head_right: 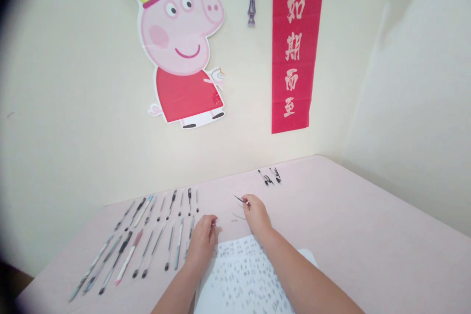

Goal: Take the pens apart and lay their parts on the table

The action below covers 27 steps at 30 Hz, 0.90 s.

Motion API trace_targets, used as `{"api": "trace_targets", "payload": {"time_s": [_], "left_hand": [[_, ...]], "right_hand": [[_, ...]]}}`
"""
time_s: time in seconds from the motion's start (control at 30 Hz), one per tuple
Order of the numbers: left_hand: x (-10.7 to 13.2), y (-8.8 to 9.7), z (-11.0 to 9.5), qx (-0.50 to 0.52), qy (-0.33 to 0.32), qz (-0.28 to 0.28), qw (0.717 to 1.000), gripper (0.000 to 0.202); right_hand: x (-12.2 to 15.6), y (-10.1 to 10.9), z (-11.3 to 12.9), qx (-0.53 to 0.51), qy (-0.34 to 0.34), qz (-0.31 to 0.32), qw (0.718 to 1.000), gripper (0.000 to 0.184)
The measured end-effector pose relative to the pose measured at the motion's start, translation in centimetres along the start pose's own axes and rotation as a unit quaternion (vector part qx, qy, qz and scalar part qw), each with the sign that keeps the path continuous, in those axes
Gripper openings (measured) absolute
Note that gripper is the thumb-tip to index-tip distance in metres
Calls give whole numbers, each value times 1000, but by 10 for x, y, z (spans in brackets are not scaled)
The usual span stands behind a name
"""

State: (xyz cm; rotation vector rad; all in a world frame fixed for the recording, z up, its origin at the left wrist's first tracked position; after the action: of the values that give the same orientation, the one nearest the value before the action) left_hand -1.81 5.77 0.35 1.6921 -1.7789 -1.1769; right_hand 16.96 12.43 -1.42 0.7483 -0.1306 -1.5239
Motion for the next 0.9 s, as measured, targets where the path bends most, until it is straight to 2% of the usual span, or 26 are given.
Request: {"api": "trace_targets", "payload": {"time_s": [0.2, 0.47, 0.73, 0.9], "left_hand": [[0, -1, 0, -5, -14, 1, 1000, 25], [1, -2, -3, 6, -24, 16, 1000, 23], [0, -2, -1, 17, -21, 24, 999, 22], [0, -2, -1, 24, -22, 20, 999, 23]], "right_hand": [[1, -8, 2, 88, 9, 66, 994, 21], [0, -11, -4, 118, 14, 82, 989, 22], [5, -8, 19, 174, -15, 158, 972, 21], [11, -12, 30, 187, 15, 211, 959, 37]]}}
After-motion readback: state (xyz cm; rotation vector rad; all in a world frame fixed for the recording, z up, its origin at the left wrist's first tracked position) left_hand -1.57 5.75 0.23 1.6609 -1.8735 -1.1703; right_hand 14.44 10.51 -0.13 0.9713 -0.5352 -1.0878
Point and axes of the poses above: each hand's wrist, its own x-axis away from the middle knuckle, its own y-axis out of the back of the hand, z = x × y, the point moved 4 cm from there along -x, towards the middle knuckle, and after that the axes turned 10 degrees about z, right-handed, at the moved point
